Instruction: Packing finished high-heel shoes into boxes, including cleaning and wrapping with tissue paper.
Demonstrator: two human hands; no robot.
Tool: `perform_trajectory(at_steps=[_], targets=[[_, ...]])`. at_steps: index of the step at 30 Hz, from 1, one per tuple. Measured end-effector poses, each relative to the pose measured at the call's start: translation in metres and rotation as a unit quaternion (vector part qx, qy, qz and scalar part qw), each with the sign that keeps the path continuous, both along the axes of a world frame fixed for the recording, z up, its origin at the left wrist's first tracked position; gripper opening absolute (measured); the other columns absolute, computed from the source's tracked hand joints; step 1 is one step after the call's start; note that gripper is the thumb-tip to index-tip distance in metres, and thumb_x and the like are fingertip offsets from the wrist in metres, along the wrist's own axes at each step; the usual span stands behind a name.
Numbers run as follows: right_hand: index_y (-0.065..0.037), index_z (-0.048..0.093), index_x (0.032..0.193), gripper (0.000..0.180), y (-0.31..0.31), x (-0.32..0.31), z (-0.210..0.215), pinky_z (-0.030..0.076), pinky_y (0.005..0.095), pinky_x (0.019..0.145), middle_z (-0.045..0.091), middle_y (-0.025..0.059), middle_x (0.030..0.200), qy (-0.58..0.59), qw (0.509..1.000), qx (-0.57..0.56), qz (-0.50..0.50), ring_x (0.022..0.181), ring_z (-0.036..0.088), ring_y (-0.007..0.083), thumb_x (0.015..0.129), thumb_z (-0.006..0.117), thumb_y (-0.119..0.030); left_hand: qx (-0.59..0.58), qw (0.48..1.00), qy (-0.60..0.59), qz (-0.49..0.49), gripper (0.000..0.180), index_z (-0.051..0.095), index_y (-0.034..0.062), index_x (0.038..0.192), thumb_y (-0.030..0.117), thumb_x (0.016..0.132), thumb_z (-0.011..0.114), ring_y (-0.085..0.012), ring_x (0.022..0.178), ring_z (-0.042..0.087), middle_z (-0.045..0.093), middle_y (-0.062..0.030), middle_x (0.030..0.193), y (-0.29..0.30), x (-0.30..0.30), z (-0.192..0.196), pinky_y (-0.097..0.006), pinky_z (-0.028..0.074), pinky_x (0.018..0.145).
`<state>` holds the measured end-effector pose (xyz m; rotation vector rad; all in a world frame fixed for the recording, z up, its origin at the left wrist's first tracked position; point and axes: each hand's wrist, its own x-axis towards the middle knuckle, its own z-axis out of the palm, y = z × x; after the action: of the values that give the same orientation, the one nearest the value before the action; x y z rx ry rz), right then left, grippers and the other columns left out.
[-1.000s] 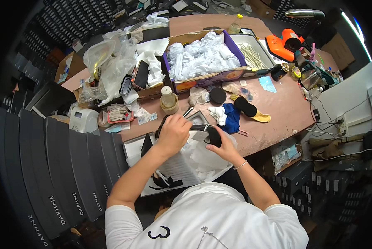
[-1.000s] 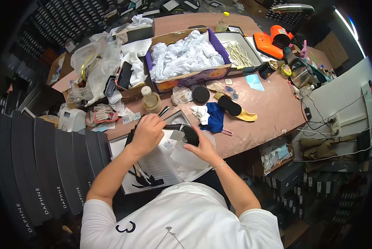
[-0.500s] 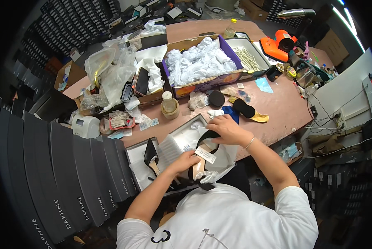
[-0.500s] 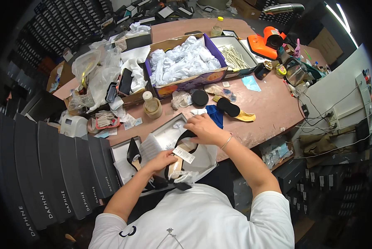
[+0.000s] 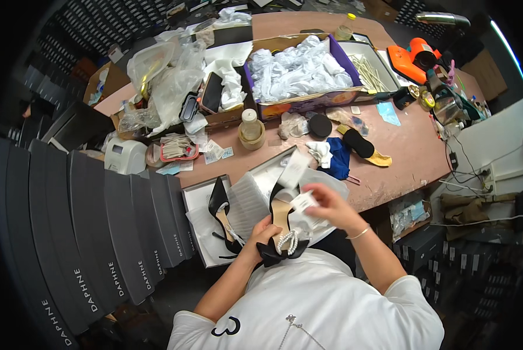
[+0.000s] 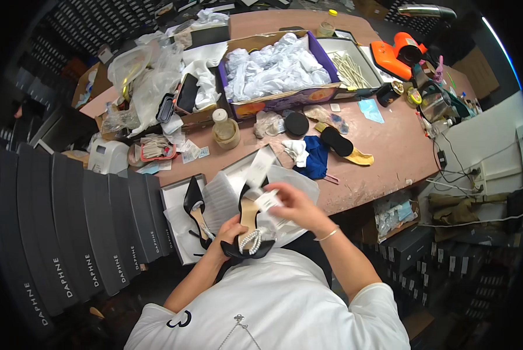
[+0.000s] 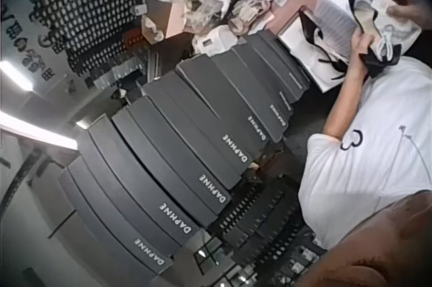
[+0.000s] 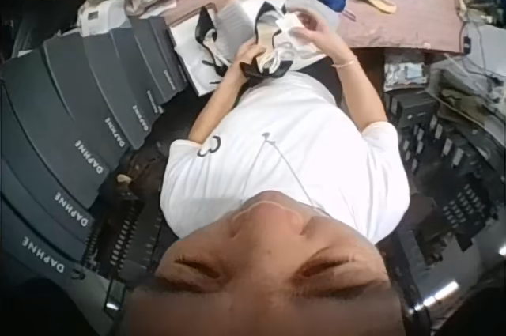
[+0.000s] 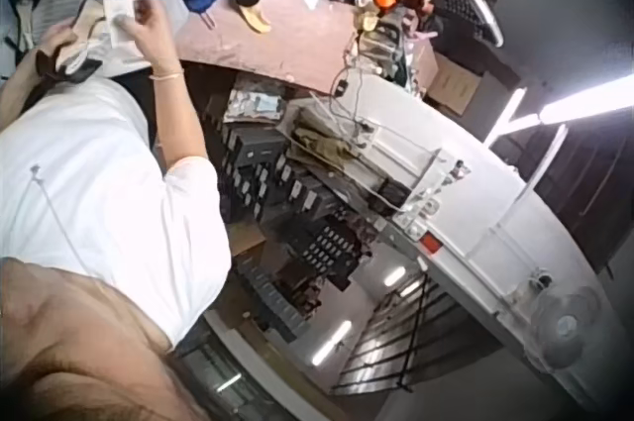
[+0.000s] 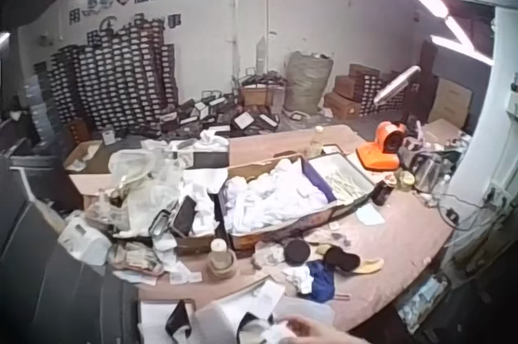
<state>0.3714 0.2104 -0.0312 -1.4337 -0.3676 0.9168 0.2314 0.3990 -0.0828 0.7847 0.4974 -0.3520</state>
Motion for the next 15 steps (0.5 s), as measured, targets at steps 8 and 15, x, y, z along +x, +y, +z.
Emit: perform_trajectory(at_steps=[8,15], targets=[[0.0,0.049,0.129,0.064,0.018,0.01,-0.021,0.045,0.0424,0.092,0.06,0.0198,0.113,-0.437,0.884,-0.165,0.017,0.109,0.056,0.0366,0.076,0.077,-0.022,0.002,0.997,-0.031,0.077,0.049,0.043,-0.0021,0.13,0.013,0.086,0.058,-0.0148,0.099,0.059,0.058,-0.0093,0.113,0.0,-0.013,0.021,-0.026,0.047,0.086],[-0.011,0.041,0.142,0.075,0.067,-0.031,-0.052,0.045,0.0385,0.095,0.056,0.0216,0.121,-0.304,0.948,-0.091,-0.008,0.112,0.054,0.0375,0.073,0.07,-0.008,-0.168,0.969,0.059,0.173,0.064,0.039,0.008,0.138,0.054,0.094,0.049,-0.0263,0.122,0.05,0.052,-0.0094,0.13,-0.014,-0.01,0.017,-0.046,0.042,0.101]])
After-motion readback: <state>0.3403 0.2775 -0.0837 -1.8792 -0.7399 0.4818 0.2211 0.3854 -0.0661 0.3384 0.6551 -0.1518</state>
